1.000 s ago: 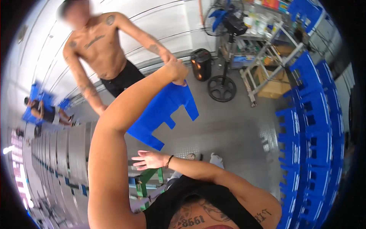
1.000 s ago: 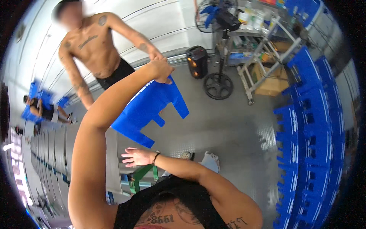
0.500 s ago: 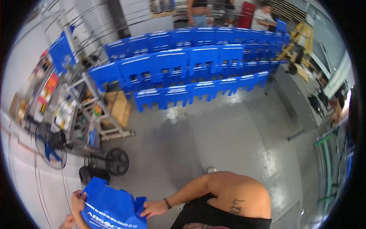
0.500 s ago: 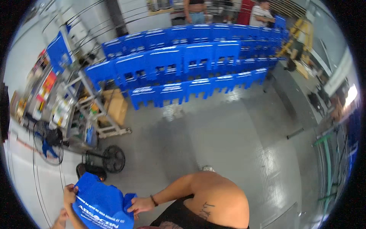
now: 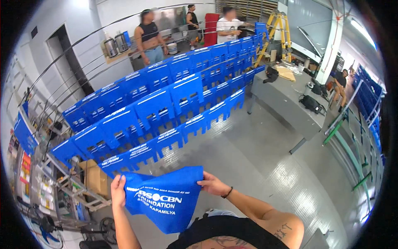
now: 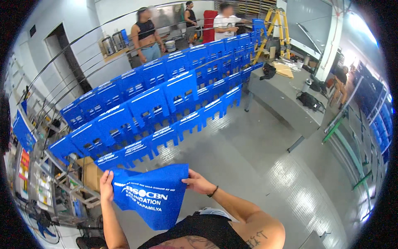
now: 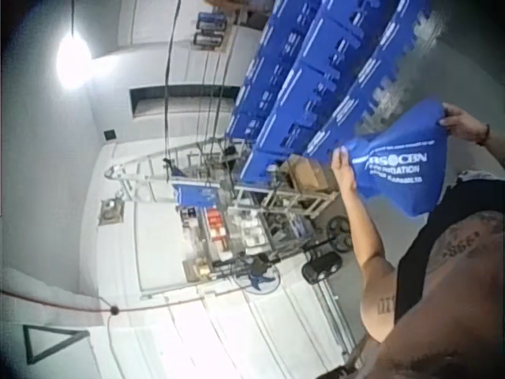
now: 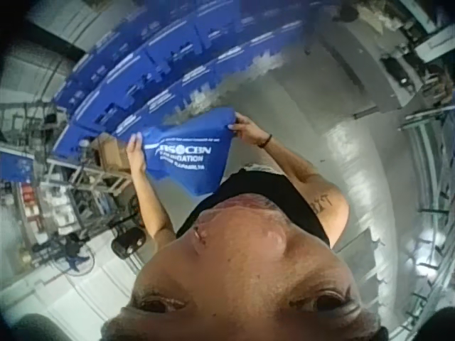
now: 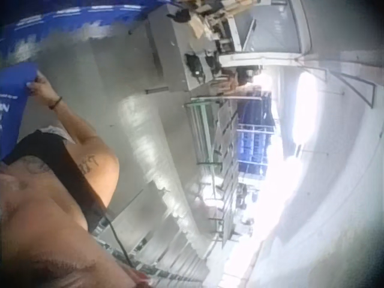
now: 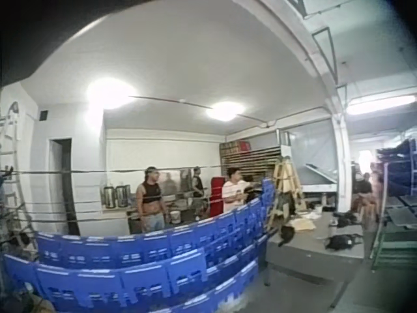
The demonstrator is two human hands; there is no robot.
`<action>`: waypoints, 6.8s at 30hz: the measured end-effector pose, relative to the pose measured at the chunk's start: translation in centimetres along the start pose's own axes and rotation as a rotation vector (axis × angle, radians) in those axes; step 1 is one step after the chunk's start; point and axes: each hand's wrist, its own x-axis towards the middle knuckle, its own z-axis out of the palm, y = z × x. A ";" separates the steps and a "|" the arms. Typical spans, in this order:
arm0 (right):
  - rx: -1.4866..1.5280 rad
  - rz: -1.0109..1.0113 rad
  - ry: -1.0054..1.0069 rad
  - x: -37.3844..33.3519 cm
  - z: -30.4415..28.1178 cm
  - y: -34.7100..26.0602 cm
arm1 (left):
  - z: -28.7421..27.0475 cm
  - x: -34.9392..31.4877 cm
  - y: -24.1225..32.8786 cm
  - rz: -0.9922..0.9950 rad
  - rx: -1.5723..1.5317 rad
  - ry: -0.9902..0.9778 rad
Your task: The person receives blue plastic pieces from a coworker and places them into slots on a metal rack. The person repeats this process, handling the pieces one at a time and arranging them in rows on the rack.
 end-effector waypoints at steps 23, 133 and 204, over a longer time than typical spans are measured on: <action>-0.333 -0.733 0.336 18.0 -25.6 -54.8 | 53.2 55.7 15.5 0.467 0.010 -0.463; -0.272 0.608 -1.418 34.9 14.0 3.3 | 24.4 -15.8 1.8 0.070 0.874 2.125; -1.752 -0.525 0.751 67.1 -94.1 -145.0 | 126.7 115.4 19.1 -0.096 0.504 0.115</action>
